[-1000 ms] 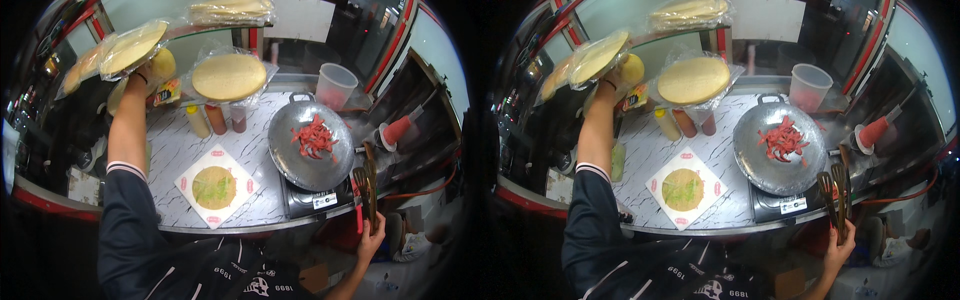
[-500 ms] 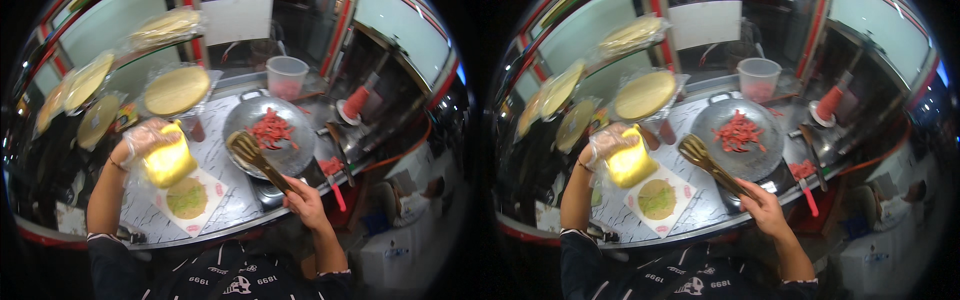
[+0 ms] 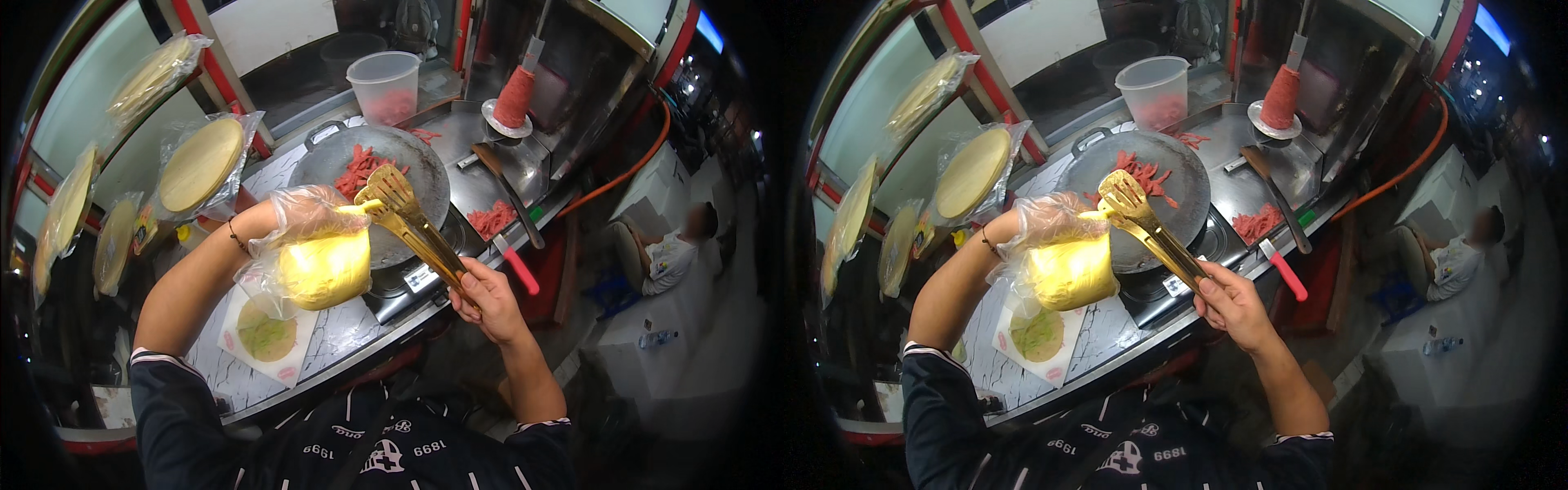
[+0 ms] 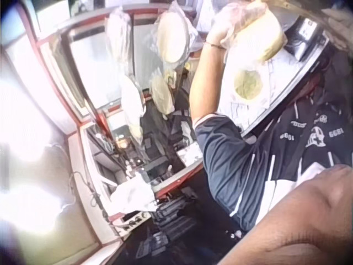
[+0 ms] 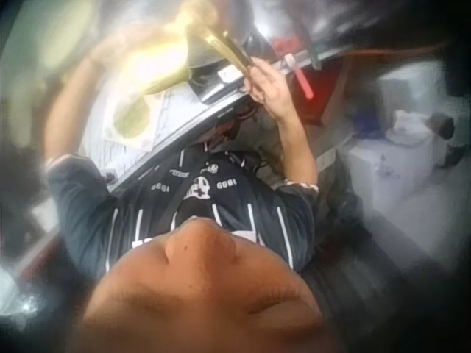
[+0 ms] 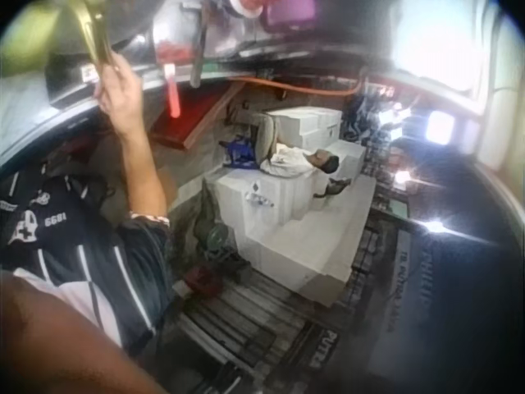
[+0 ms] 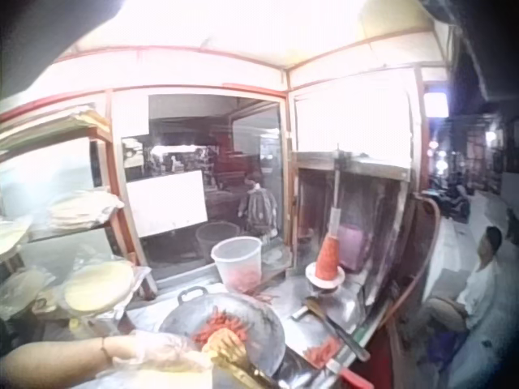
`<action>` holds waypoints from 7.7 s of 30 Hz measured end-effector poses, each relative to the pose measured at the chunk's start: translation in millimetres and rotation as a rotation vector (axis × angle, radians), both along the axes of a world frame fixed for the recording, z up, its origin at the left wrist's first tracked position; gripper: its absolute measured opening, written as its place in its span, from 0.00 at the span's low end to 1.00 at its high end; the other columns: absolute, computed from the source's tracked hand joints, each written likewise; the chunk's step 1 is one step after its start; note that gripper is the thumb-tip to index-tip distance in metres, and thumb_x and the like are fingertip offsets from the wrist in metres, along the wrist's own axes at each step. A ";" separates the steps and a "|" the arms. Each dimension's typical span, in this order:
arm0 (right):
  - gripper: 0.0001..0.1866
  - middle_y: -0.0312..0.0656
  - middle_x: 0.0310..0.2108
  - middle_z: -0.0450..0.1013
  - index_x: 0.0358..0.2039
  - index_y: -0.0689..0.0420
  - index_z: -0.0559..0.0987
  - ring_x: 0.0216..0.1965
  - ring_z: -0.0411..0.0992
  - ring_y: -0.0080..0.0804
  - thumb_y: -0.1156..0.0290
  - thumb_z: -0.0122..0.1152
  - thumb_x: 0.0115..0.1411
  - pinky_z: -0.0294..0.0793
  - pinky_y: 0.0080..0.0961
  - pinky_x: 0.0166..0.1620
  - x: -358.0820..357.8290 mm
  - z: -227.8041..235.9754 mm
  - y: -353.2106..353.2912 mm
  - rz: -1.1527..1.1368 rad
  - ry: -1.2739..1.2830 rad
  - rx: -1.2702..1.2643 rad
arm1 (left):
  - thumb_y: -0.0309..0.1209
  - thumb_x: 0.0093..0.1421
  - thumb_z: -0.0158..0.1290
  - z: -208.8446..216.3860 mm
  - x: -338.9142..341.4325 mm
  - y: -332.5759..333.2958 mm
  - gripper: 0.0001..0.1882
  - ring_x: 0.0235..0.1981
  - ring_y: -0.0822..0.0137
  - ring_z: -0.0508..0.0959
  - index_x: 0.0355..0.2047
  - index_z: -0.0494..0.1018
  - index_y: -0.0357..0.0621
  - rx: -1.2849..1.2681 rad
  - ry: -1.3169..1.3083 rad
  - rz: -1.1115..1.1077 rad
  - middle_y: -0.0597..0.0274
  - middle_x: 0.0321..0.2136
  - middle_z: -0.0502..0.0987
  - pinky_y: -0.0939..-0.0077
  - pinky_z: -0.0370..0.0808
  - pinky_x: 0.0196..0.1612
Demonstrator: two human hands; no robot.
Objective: The person cooks sliced meat on a flat griddle, then assembles a taco by placing shredded lettuce and the cooked meat onto a tortilla. They add sauces from squeeze bottles and warm additional tortillas on the griddle.
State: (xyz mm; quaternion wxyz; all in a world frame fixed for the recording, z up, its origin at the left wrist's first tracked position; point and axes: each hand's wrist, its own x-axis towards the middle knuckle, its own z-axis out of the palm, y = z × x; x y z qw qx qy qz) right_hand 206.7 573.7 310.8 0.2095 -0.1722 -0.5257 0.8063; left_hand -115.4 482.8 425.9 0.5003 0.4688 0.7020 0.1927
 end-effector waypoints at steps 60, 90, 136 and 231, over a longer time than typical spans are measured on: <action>0.20 0.57 0.41 0.81 0.53 0.59 0.80 0.44 0.80 0.58 0.62 0.65 0.65 0.78 0.45 0.47 -126.4 -6.3 20.9 -0.524 -0.687 1.306 | 0.43 0.60 0.63 -94.6 -536.2 -269.0 0.42 0.65 0.48 0.71 0.72 0.61 0.51 0.390 1.125 0.990 0.41 0.65 0.71 0.57 0.62 0.70; 0.24 0.52 0.43 0.80 0.59 0.55 0.76 0.42 0.80 0.56 0.63 0.64 0.64 0.78 0.47 0.44 -115.1 -32.4 -21.6 -0.622 -0.549 1.526 | 0.24 0.69 0.54 -180.4 -66.7 -383.7 0.09 0.41 0.67 0.81 0.48 0.75 0.39 0.981 0.014 1.053 0.54 0.45 0.80 0.74 0.78 0.45; 0.20 0.52 0.39 0.81 0.54 0.52 0.82 0.39 0.80 0.54 0.63 0.67 0.62 0.79 0.45 0.42 -144.1 23.1 64.9 -0.483 -0.463 1.704 | 0.36 0.72 0.51 -605.3 185.4 -597.9 0.16 0.23 0.68 0.77 0.56 0.79 0.51 -0.605 -0.833 1.398 0.60 0.30 0.82 0.70 0.74 0.23; 0.17 0.51 0.40 0.82 0.52 0.52 0.83 0.41 0.80 0.56 0.64 0.65 0.64 0.78 0.45 0.45 -102.6 14.4 65.3 -0.422 -0.669 1.556 | 0.39 0.71 0.53 -611.6 95.1 -639.9 0.13 0.20 0.68 0.73 0.52 0.81 0.55 -0.535 -0.663 1.345 0.65 0.32 0.82 0.71 0.70 0.21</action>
